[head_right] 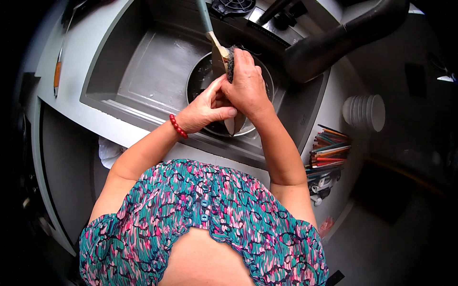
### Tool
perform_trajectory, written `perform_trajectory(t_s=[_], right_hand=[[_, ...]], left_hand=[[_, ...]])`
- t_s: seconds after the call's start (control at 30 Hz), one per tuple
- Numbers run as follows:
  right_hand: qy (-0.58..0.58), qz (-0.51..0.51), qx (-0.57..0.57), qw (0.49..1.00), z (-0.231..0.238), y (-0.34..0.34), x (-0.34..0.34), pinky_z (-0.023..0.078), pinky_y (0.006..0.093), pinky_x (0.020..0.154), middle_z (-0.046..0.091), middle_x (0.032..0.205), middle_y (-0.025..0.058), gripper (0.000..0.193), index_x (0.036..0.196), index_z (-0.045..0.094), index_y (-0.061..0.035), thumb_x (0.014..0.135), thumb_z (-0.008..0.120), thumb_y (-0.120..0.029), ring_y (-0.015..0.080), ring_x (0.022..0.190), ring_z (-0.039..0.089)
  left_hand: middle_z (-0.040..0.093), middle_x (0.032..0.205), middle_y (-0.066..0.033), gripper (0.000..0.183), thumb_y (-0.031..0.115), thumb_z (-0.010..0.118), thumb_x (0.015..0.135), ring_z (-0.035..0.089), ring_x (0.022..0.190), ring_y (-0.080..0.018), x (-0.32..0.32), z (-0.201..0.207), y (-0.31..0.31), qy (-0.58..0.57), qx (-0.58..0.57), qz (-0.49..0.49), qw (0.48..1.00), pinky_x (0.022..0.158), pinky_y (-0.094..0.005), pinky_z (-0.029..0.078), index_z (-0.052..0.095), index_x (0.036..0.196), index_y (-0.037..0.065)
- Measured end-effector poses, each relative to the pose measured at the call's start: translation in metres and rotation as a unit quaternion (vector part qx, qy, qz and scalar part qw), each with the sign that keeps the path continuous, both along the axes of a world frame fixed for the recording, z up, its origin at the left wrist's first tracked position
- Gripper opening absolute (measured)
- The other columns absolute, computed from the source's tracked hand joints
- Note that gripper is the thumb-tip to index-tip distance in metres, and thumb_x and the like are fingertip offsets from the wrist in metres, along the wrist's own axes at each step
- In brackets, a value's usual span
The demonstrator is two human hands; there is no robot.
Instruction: The person washes a pan in a sink by hand, scrubbing the interior surface with a scouring pad and then turning it over to scrub the bottom while rinsing it with water.
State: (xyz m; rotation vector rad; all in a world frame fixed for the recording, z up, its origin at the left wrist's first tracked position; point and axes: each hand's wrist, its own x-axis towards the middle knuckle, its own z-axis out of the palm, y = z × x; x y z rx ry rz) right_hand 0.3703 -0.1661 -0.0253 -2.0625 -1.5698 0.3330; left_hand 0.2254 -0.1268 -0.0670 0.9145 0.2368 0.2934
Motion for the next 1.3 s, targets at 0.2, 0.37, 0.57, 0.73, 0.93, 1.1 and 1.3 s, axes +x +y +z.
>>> perform_trajectory(t_s=[0.2, 0.37, 0.57, 0.73, 0.93, 1.1, 1.3], right_hand=[[0.033, 0.048, -0.009, 0.998, -0.006, 0.002, 0.004, 0.039, 0.0430, 0.102, 0.043, 0.137, 0.0272, 0.072, 0.136, 0.039, 0.0034, 0.077, 0.071, -0.025, 0.0428, 0.118, 0.049], [0.161, 0.039, 0.016, 0.986, -0.001, -0.001, 0.004, 0.045, 0.0392, 0.094, 0.056, 0.120, 0.0264, 0.058, 0.132, 0.043, 0.0044, 0.088, 0.063, -0.027, 0.0363, 0.108, 0.059], [0.168, -0.021, 0.105, 0.980, -0.004, -0.011, 0.017, 0.051, 0.0346, 0.078, 0.066, 0.096, 0.0204, 0.039, 0.125, 0.050, 0.0019, 0.092, 0.059, -0.017, 0.0293, 0.087, 0.067], [0.025, 0.086, 0.124, 0.988, -0.006, -0.003, 0.004, 0.049, 0.0415, 0.084, 0.060, 0.117, 0.0216, 0.043, 0.121, 0.055, 0.0006, 0.083, 0.066, -0.015, 0.0399, 0.096, 0.060], [-0.030, 0.196, 0.062, 0.978, 0.007, -0.014, -0.005, 0.044, 0.0444, 0.090, 0.049, 0.135, 0.0201, 0.056, 0.130, 0.048, 0.0005, 0.080, 0.066, -0.016, 0.0407, 0.104, 0.052], [-0.143, 0.296, 0.010, 0.944, 0.020, -0.036, -0.007, 0.047, 0.0417, 0.083, 0.049, 0.136, 0.0167, 0.060, 0.130, 0.051, -0.0023, 0.075, 0.068, -0.017, 0.0364, 0.102, 0.052], [-0.241, 0.254, 0.023, 0.936, 0.010, -0.013, -0.025, 0.048, 0.0411, 0.071, 0.052, 0.133, 0.0079, 0.051, 0.124, 0.056, -0.0073, 0.074, 0.061, -0.014, 0.0346, 0.096, 0.056]], left_hand=[[0.062, 0.095, -0.0079, 0.049, 0.009, 0.072, 0.076, 0.061, 0.094, -0.0152, 0.012, -0.014, -0.032, 0.100, 0.076, 0.113, 0.986, 0.084, -0.0320, 0.049, 0.049, 0.118, 0.001], [0.061, 0.105, -0.0110, 0.047, 0.009, 0.068, 0.077, 0.060, 0.096, -0.0188, 0.010, -0.024, -0.038, 0.168, 0.221, 0.141, 0.950, 0.086, -0.0324, 0.048, 0.049, 0.118, -0.001], [0.063, 0.097, -0.0098, 0.046, 0.012, 0.073, 0.074, 0.061, 0.088, -0.0184, 0.013, -0.021, -0.040, 0.137, 0.234, 0.172, 0.947, 0.079, -0.0322, 0.050, 0.051, 0.113, 0.000], [0.063, 0.091, -0.0080, 0.047, 0.013, 0.076, 0.075, 0.061, 0.082, -0.0173, 0.031, -0.031, -0.052, 0.121, 0.266, 0.227, 0.929, 0.074, -0.0311, 0.051, 0.050, 0.112, 0.001], [0.066, 0.099, -0.0145, 0.034, 0.008, 0.074, 0.075, 0.066, 0.092, -0.0242, 0.027, -0.040, -0.053, 0.091, 0.369, 0.229, 0.896, 0.078, -0.0345, 0.051, 0.059, 0.105, 0.001], [0.058, 0.118, -0.0210, 0.053, 0.011, 0.070, 0.080, 0.058, 0.109, -0.0330, 0.011, -0.043, -0.048, 0.116, 0.380, 0.174, 0.901, 0.092, -0.0390, 0.047, 0.046, 0.126, 0.000], [0.058, 0.120, -0.0197, 0.050, 0.017, 0.066, 0.082, 0.056, 0.111, -0.0331, 0.011, -0.040, -0.045, 0.102, 0.398, 0.141, 0.901, 0.093, -0.0388, 0.045, 0.049, 0.126, 0.003]])
